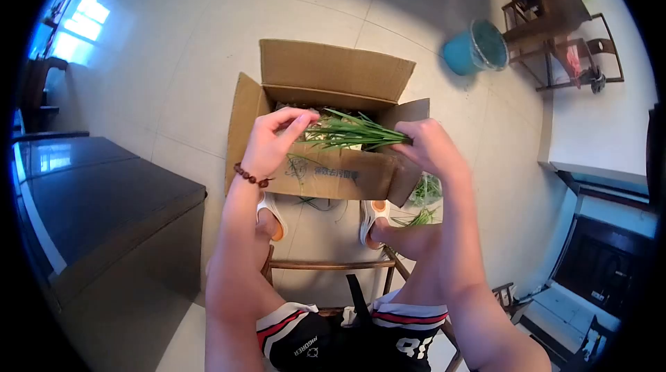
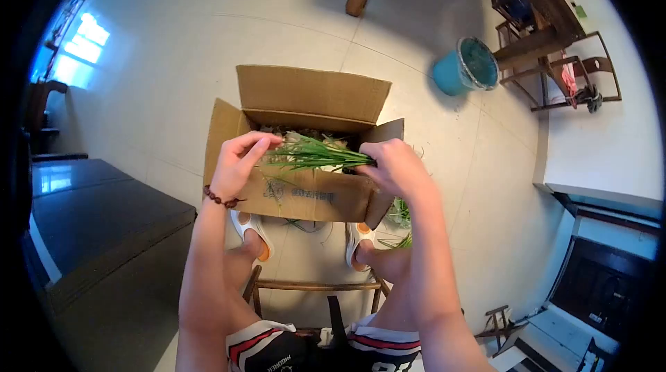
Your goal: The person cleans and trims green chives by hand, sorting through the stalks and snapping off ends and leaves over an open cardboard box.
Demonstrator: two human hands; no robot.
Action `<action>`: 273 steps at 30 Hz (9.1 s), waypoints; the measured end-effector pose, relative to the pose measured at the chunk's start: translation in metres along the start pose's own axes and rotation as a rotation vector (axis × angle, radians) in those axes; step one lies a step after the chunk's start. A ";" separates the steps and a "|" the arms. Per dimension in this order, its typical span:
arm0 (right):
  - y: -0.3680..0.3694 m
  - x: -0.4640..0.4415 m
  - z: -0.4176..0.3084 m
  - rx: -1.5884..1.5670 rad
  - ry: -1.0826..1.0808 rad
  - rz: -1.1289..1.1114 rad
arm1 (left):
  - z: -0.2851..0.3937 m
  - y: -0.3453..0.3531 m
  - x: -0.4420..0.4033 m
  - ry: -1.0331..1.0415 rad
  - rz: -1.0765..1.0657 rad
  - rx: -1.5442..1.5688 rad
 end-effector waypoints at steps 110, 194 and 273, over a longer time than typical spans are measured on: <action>0.019 -0.049 0.017 -0.457 -0.135 0.135 | 0.010 0.013 -0.025 -0.008 0.057 0.242; 0.012 -0.043 0.028 -0.911 0.103 -0.046 | -0.003 -0.006 -0.022 -0.094 0.171 0.336; 0.110 -0.037 -0.083 -2.081 -0.109 -0.726 | 0.001 0.035 -0.037 0.015 0.232 0.893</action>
Point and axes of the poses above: each hand's wrist, its own x-axis away from the middle knuckle, its own y-axis out of the palm, z = x × y, the point moved 2 cm from there along -x, towards the middle knuckle, and after that the axes turned 10 degrees about -z, right-handed, at the moved point
